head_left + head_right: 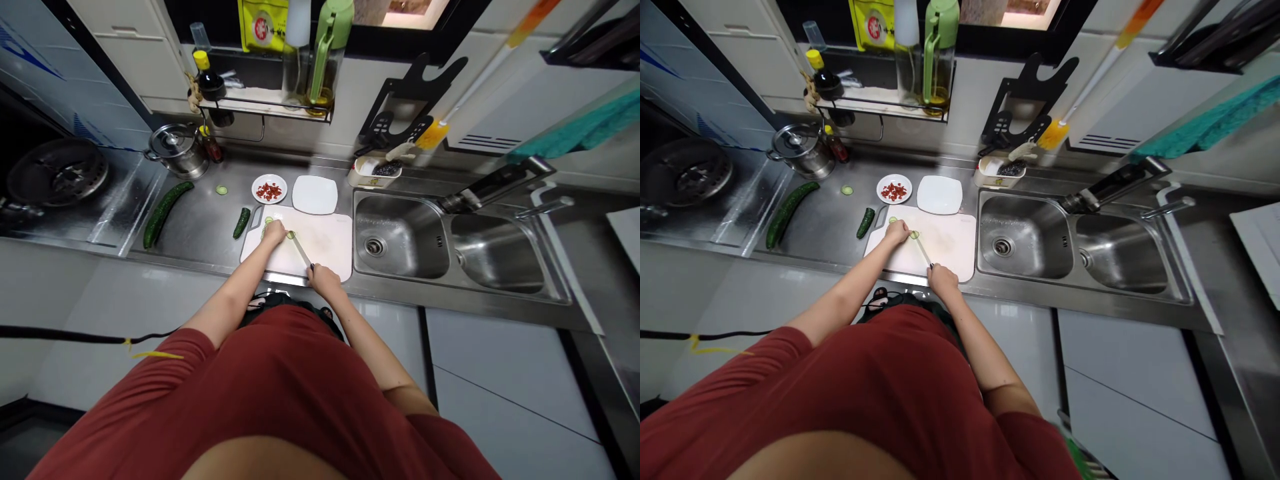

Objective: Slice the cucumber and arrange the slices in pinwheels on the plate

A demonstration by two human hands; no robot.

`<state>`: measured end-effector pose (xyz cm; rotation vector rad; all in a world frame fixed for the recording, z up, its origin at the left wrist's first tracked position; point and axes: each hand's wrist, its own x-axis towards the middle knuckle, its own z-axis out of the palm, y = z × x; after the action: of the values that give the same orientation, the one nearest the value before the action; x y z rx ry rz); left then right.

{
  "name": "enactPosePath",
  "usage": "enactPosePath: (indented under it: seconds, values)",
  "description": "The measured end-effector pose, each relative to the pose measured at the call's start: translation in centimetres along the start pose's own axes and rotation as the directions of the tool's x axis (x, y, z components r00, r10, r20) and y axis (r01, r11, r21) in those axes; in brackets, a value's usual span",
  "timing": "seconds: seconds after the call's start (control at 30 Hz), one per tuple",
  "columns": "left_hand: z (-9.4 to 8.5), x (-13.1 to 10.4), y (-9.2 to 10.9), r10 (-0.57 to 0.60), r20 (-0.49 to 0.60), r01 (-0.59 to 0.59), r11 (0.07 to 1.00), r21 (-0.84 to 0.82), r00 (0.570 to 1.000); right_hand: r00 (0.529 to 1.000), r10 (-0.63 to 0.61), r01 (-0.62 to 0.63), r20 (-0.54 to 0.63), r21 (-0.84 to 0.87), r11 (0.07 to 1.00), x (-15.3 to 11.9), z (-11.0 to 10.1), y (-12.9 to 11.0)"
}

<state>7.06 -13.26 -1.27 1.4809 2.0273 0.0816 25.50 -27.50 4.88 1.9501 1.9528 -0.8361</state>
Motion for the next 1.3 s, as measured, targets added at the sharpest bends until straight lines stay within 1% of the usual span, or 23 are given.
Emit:
enactPosePath:
  seconds: [0.13,0.4,0.77,1.1,1.3]
  values:
    - [-0.1,-0.1,0.1,0.003,0.0,-0.003,1.0,0.001,1.0,1.0,-0.004,0.004,-0.008,-0.005,1.0,-0.2,0.2,0.1]
    - [-0.4,-0.5,0.3,0.002,-0.006,-0.002,1.0,0.017,1.0,1.0,0.002,-0.002,-0.002,-0.029,1.0,-1.8,0.9,1.3]
    - [-0.6,-0.6,0.4,0.002,-0.011,-0.002,1.0,0.017,1.0,0.999,0.02,-0.02,0.027,-0.009,1.0,-2.5,0.8,1.7]
    - [-0.8,-0.9,0.5,0.007,0.0,-0.007,1.0,0.017,1.0,1.0,-0.008,0.008,0.016,-0.017,1.0,-1.5,0.5,1.0]
    - [-0.9,-1.0,0.6,0.0,0.006,0.0,1.0,0.015,1.0,1.0,-0.002,0.002,0.013,-0.01,1.0,-0.6,0.2,0.4]
